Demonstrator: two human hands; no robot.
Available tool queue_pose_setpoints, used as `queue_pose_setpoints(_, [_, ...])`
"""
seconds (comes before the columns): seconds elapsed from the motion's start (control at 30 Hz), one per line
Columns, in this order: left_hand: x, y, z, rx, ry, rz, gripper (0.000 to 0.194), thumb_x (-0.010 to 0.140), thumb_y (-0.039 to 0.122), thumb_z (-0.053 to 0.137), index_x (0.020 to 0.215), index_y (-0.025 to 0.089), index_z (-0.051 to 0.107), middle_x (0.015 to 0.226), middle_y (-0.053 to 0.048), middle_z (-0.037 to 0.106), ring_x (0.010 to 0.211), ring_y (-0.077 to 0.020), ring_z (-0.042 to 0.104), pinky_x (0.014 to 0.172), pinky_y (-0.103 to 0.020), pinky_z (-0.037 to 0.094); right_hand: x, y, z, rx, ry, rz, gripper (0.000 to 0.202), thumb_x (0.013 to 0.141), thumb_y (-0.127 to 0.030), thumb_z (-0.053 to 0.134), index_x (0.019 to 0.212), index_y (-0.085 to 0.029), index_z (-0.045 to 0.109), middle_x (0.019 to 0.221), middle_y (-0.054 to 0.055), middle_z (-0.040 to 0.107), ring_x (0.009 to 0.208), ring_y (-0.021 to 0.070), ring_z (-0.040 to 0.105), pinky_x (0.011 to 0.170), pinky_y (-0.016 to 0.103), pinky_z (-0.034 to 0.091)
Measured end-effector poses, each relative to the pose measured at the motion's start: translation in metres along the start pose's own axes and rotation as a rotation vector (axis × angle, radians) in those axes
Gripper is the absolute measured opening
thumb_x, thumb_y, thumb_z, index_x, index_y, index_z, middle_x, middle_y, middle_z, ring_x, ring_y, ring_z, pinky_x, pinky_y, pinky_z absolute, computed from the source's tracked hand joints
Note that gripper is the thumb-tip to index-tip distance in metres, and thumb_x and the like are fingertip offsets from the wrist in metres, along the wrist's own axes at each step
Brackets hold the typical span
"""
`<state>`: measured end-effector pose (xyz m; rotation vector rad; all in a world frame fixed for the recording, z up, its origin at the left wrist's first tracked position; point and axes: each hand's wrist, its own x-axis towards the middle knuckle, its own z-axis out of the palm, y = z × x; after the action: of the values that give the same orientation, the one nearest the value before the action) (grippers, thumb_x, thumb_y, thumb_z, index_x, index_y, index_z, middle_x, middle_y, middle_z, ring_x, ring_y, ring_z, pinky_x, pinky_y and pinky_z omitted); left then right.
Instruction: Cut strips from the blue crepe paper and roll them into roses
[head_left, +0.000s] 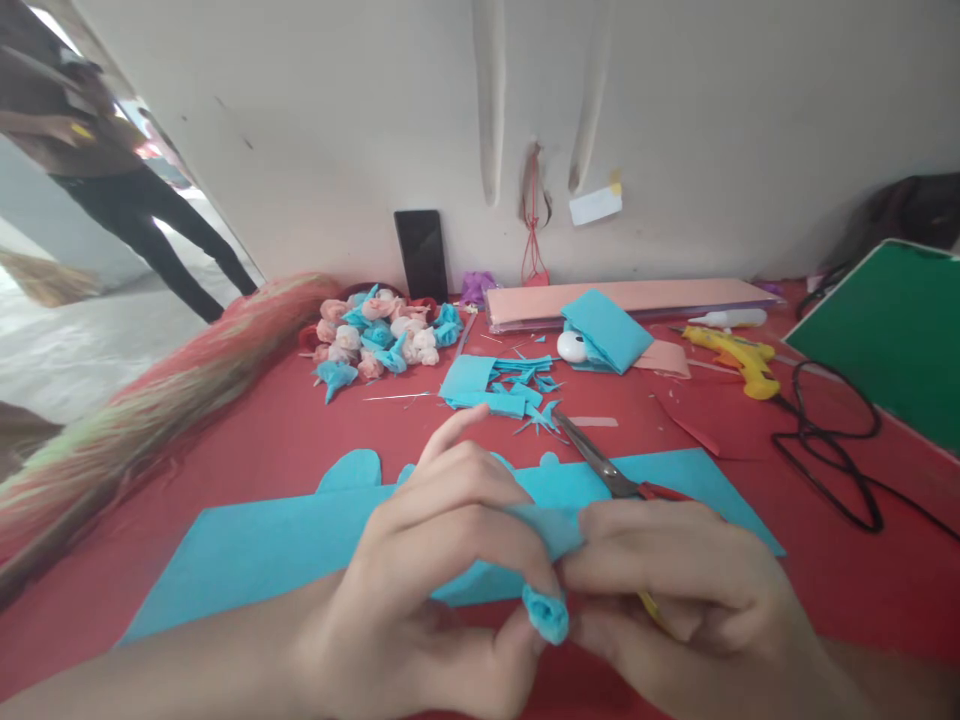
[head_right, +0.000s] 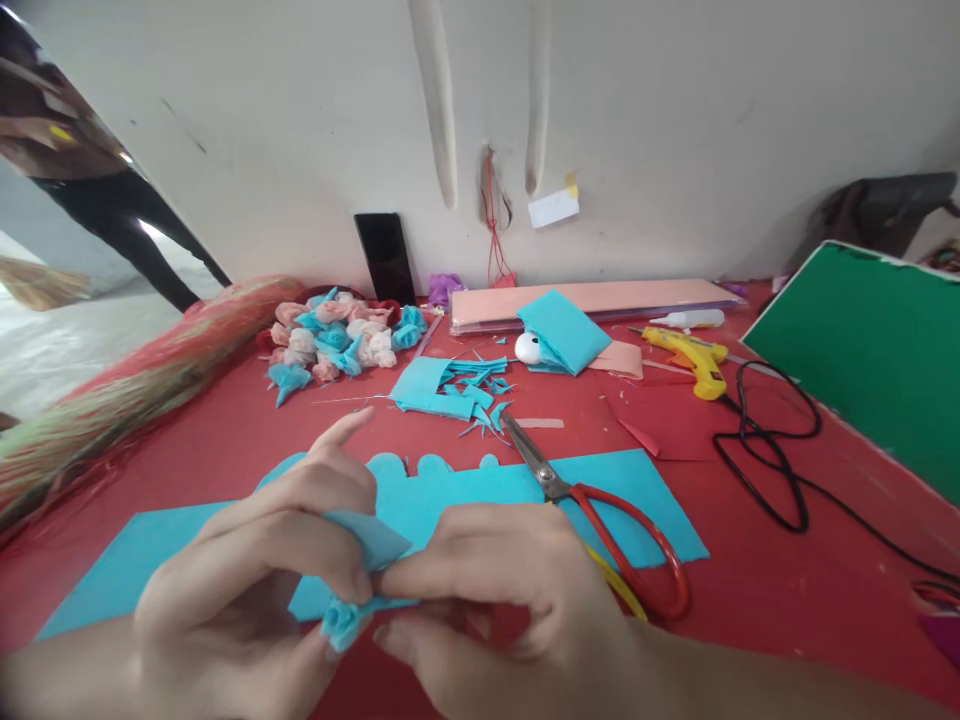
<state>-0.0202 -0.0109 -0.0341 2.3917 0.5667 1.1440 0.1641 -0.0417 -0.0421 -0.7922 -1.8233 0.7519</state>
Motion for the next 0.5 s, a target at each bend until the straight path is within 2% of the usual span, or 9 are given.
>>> queue_pose_setpoints(0.2, [-0.003, 0.0, 0.005, -0.016, -0.009, -0.022, 0.017, 0.075, 0.012, 0.061, 0.083, 0.025, 0.052, 0.078, 0.004, 0.061, 0.065, -0.0112, 0.058, 0.113, -0.045, 0.027, -0.005, -0.003, -0.006, -0.143, -0.064, -0.166, 0.02, 0.088, -0.019, 0.059, 0.101, -0.027, 0.071, 0.07, 0.004, 0.071, 0.06, 0.0166, 0.067, 0.062, 0.026, 0.058])
queue_pose_setpoints(0.33, [-0.002, 0.004, 0.006, -0.078, 0.007, -0.066, 0.015, 0.075, 0.01, 0.058, 0.079, 0.023, 0.051, 0.075, 0.005, 0.059, 0.067, -0.0096, 0.058, 0.112, -0.039, 0.031, -0.005, -0.002, -0.01, -0.186, -0.107, -0.205, 0.02, 0.089, -0.015, 0.056, 0.101, -0.023, 0.071, 0.071, 0.005, 0.072, 0.064, 0.0161, 0.068, 0.068, 0.023, 0.057])
queue_pose_setpoints(0.43, [-0.002, 0.005, 0.004, -0.112, -0.037, -0.07, 0.016, 0.078, 0.009, 0.057, 0.084, 0.023, 0.052, 0.079, 0.004, 0.062, 0.07, -0.0109, 0.059, 0.112, -0.039, 0.031, -0.004, -0.002, -0.011, -0.166, -0.075, -0.155, 0.021, 0.088, -0.014, 0.057, 0.101, -0.023, 0.071, 0.07, 0.004, 0.071, 0.063, 0.0157, 0.067, 0.064, 0.023, 0.056])
queue_pose_setpoints(0.5, [-0.002, 0.004, 0.001, -0.151, -0.055, -0.049, 0.018, 0.08, 0.009, 0.057, 0.092, 0.023, 0.054, 0.084, 0.001, 0.064, 0.074, -0.0133, 0.059, 0.105, -0.038, 0.04, -0.002, -0.002, -0.011, -0.105, -0.017, -0.133, 0.024, 0.086, -0.013, 0.058, 0.1, -0.027, 0.071, 0.068, 0.002, 0.069, 0.058, 0.0144, 0.064, 0.057, 0.022, 0.054])
